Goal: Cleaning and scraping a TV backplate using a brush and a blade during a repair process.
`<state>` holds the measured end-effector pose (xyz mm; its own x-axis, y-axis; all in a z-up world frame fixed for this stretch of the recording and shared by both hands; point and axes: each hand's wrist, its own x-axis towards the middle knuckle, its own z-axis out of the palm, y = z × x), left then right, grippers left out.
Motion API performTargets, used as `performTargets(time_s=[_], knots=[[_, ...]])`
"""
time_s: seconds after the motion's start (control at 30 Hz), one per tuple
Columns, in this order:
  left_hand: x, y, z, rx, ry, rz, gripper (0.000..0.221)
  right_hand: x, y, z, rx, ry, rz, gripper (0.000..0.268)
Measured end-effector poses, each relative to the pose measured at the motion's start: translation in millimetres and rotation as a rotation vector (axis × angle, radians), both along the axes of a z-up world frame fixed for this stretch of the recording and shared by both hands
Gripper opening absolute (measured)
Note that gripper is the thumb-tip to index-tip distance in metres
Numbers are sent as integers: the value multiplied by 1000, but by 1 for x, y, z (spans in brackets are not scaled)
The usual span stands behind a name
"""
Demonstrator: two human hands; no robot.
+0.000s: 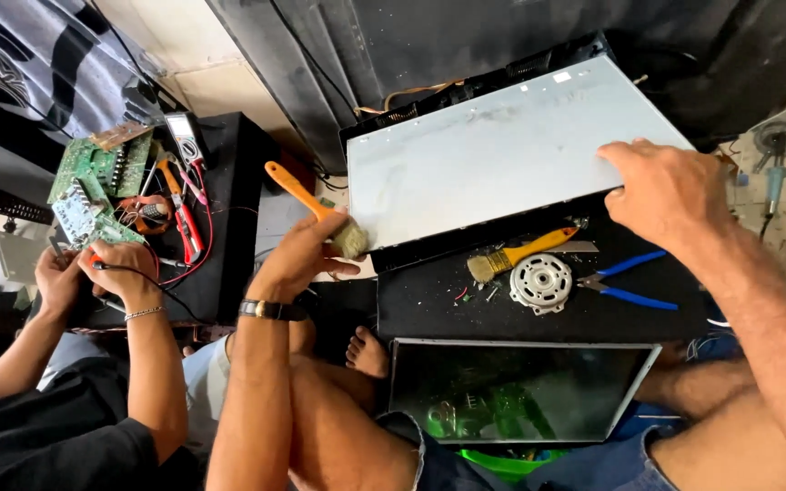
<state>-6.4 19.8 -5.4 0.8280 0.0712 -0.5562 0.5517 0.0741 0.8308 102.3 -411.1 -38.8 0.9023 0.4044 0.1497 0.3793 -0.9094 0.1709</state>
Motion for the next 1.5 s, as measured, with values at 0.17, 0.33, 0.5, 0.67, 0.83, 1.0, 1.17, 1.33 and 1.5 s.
performTargets(time_s=[0.17, 0.33, 0.5, 0.67, 0.83, 1.0, 1.17, 1.33, 1.5], knots=[[2, 3, 5, -327, -198, 53, 37, 2, -6, 32, 291, 42, -93, 46], [11, -1, 3, -499, -195, 294, 37, 19, -18, 13, 434, -408, 185, 25], [7, -7, 15, -570, -215, 408, 34, 16, -8, 23, 430, -550, 103, 42], [1, -17, 17, -656, -260, 492, 35, 4, -3, 41, 345, -521, -214, 77], [-13, -29, 33, -740, -352, 502, 41, 7, -5, 37, 325, -661, -120, 70], [-22, -53, 26, -649, -455, 356, 52, 19, -15, 19, 361, -687, -38, 47], [-27, -71, 35, -608, -410, 219, 73, 28, -20, 13, 306, -737, -56, 50], [-19, -95, 31, -679, -356, 73, 71, 28, -19, 14, 305, -756, -42, 50], [5, -111, 22, -773, -562, -35, 64, 26, -18, 17, 364, -736, 4, 48]])
